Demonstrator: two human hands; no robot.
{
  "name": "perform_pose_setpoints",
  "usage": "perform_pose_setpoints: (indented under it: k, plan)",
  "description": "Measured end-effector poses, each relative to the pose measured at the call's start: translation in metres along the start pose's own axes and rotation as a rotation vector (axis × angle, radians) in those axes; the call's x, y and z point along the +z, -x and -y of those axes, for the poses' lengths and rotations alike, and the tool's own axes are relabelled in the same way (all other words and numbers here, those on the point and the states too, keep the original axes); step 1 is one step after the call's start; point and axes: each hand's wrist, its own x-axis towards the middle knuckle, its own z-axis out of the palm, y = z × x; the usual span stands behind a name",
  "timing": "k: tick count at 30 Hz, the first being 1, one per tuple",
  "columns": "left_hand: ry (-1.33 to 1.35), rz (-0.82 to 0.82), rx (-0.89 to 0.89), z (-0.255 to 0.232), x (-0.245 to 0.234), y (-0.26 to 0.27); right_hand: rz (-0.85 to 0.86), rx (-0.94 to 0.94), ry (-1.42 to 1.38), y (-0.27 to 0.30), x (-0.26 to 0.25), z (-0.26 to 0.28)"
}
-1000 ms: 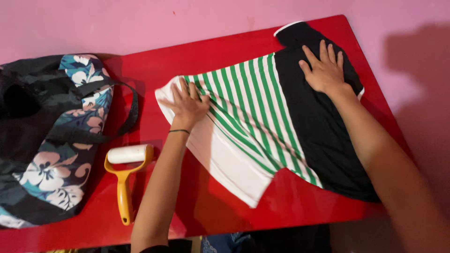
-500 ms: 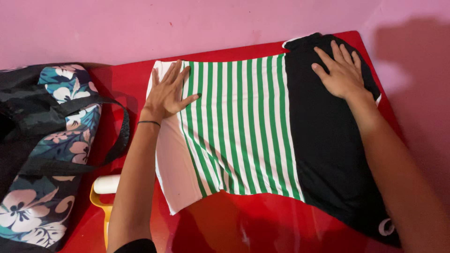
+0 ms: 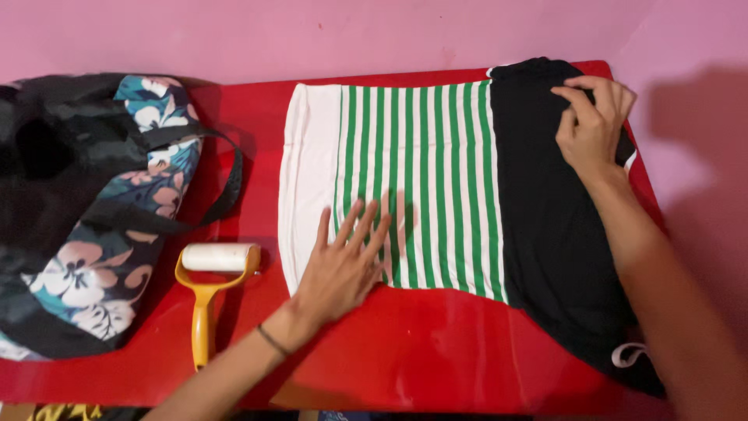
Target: The person uses a lint roller to remove lint from a striped t-shirt laid flat on a red table. They roll the sticky roller repeatedly over the shirt's surface, then fold the shirt in half.
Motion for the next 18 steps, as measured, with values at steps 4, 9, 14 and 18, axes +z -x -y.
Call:
perform_pose_setpoints:
  k: [4, 9, 14, 18]
  plan:
    - [0.133, -0.021, -0.147, -0.027, -0.007, 0.059, 0.185, 0.082, -0.079, 0.018, -0.053, 0.049]
    - [0.262, 0.024, -0.273, -0.029, 0.000, 0.113, 0.618, 0.273, -0.260, 0.081, -0.121, 0.117]
    - [0.273, -0.064, -0.301, -0.026, 0.000, 0.147, 0.629, 0.143, 0.053, 0.147, -0.164, 0.152]
    - [0.291, -0.084, -0.283, -0.020, -0.005, 0.158, 0.501, 0.170, -0.023, 0.183, -0.191, 0.147]
